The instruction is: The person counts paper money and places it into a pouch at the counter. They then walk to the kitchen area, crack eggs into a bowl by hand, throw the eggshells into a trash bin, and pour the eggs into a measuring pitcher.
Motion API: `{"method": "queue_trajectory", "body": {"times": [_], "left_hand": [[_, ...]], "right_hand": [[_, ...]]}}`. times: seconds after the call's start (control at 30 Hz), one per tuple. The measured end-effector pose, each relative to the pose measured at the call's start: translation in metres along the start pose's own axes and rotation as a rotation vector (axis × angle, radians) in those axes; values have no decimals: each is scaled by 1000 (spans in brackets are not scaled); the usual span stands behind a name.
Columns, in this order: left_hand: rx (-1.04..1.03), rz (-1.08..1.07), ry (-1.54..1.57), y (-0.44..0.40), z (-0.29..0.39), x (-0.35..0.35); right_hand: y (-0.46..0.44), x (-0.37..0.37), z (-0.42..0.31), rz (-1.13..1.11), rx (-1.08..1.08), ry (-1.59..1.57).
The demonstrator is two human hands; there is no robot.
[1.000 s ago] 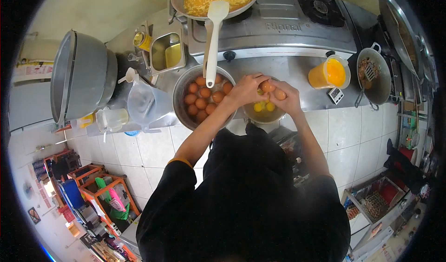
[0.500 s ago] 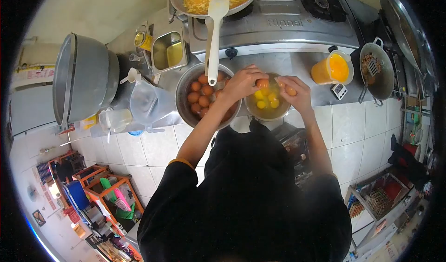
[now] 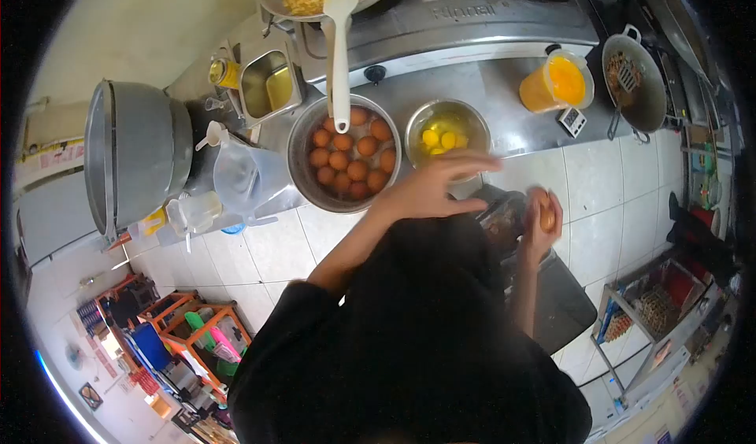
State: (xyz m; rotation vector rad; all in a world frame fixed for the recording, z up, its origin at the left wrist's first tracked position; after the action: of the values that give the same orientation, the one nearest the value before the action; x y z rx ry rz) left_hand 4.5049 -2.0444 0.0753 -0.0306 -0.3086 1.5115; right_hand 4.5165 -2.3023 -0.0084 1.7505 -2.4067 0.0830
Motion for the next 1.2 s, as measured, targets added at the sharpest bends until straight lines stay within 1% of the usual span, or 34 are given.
{"method": "queue_trajectory", "body": {"times": [0.03,0.07,0.1,0.13,0.17,0.23,0.27,0.3,0.33,0.37,0.4,0.43,0.47,0.5,0.53,0.57,0.6,0.63,0.7,0.73,0.77,0.8,0.83,0.87,0.9,0.97,1.0,1.03,1.1,1.13,1.17,1.2], "left_hand": [[172,19,25,23,-16,21],[344,28,50,45,-30,42],[560,290,-118,57,-30,61],[414,323,-470,62,-43,81],[252,353,-807,73,-65,96],[354,191,-1025,97,-120,103],[347,176,-1009,101,-134,101],[421,116,-1041,105,-147,99],[493,56,-1076,107,-157,97],[488,53,-1073,108,-162,94],[508,120,-1027,107,-166,97],[532,192,-986,109,-166,103],[534,211,-1000,108,-157,105],[497,376,-823,103,-138,105],[451,534,-645,100,-118,104],[449,561,-665,97,-100,102],[488,716,-289,93,-85,98],[501,849,101,89,-74,92],[575,869,226,79,-59,83],[688,894,390,67,-36,72],[514,826,650,61,-44,67],[449,768,685,57,-51,57],[433,782,687,47,-47,49],[400,798,777,37,-45,41],[369,810,869,33,-43,36],[313,804,854,27,-45,39],[276,786,833,25,-47,41],[272,797,835,24,-49,38],[234,686,824,16,-54,29],[308,742,783,16,-62,29],[304,740,786,14,-62,31],[354,702,674,12,-62,36]], "right_hand": [[2,37,30,20,61,196],[11,66,48,42,50,201],[23,90,60,-14,139,411],[36,111,73,-72,222,623],[48,135,89,-47,202,641],[61,175,131,-28,-105,480],[60,187,148,-21,-17,501],[56,189,154,-8,-20,511],[49,184,157,9,92,571],[41,172,151,21,206,626],[35,160,153,12,24,469],[30,134,125,5,28,460],[22,99,82,-60,-9,346],[15,64,46,-133,-44,227],[10,36,26,-158,-34,207],[8,10,6,-187,35,131],[6,-14,-15,-215,106,56],[6,-37,-42,-237,119,41],[19,-83,-98,-327,597,79],[25,-103,-104,-367,651,-52],[31,-121,-108,-407,702,-182],[35,-137,-111,-424,715,-190],[41,-156,-111,-539,728,-64],[45,-167,-109,-651,740,68],[46,-168,-107,-664,752,67],[39,-163,-100,-547,577,-27],[31,-160,-89,-470,643,-82],[32,-162,-92,-481,647,-82],[29,-169,-97,-597,569,-61],[23,-172,-87,-586,546,-34],[15,-176,-78,-584,551,-33],[4,-179,-68,-622,454,-110]]}}
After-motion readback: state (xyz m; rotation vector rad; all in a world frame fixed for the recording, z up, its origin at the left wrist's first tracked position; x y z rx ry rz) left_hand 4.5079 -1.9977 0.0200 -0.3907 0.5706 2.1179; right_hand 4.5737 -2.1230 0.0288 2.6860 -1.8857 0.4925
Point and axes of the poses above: each hand's wrist, its own y-axis away from the middle knuckle, its own x-axis out of the back of the hand, z = x × y, the point moved 3 cm from there along -y, towards the middle knuckle, and after that the axes turned 8 degrees about z, right-handed, at the moved point
